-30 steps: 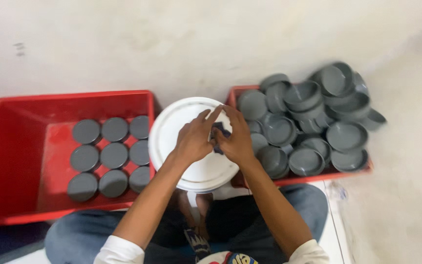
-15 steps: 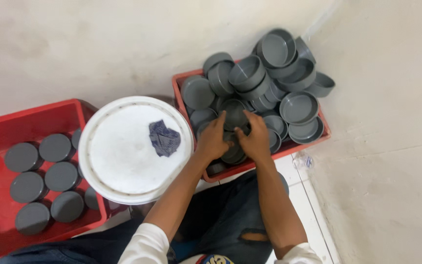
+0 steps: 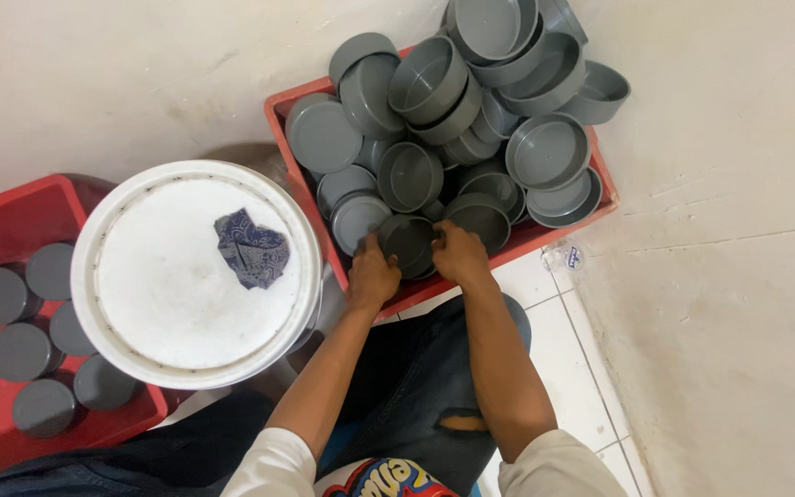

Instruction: The person wipes plastic caps with a cloth, moving them between bins while seated on the floor.

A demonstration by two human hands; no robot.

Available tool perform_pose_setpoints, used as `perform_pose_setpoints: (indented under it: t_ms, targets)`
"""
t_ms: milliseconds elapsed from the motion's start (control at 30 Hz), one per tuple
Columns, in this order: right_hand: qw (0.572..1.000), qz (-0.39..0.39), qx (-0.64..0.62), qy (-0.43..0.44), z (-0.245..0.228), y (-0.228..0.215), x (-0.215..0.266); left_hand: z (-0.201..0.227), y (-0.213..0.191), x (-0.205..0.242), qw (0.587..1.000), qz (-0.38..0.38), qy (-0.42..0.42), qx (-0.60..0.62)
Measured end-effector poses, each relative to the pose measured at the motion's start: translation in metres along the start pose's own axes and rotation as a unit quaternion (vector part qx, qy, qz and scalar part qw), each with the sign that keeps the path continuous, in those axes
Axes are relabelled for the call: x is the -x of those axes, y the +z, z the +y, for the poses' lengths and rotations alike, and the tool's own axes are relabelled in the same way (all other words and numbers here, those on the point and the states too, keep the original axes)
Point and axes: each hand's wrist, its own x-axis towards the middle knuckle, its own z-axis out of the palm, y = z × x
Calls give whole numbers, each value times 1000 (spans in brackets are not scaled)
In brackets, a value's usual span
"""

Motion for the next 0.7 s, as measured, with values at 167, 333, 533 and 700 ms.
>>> perform_pose_setpoints:
  t_ms: [167,333,533,700]
  targets:
    - [1000,-8,-22,-5,-3,5,-16,-22,21,-26,1000,18,-10,-3]
    - [999,-29,-24,18,-36,-16,7,-13,11,-16,999,37,-3,-3]
    - [999,20,-29,-5,-45,-29,20,-33,11,-39,996,88,20,-24]
    - [989,144,-34,-31,-18,-12,5,-11,-24,-21,992,104,52,57]
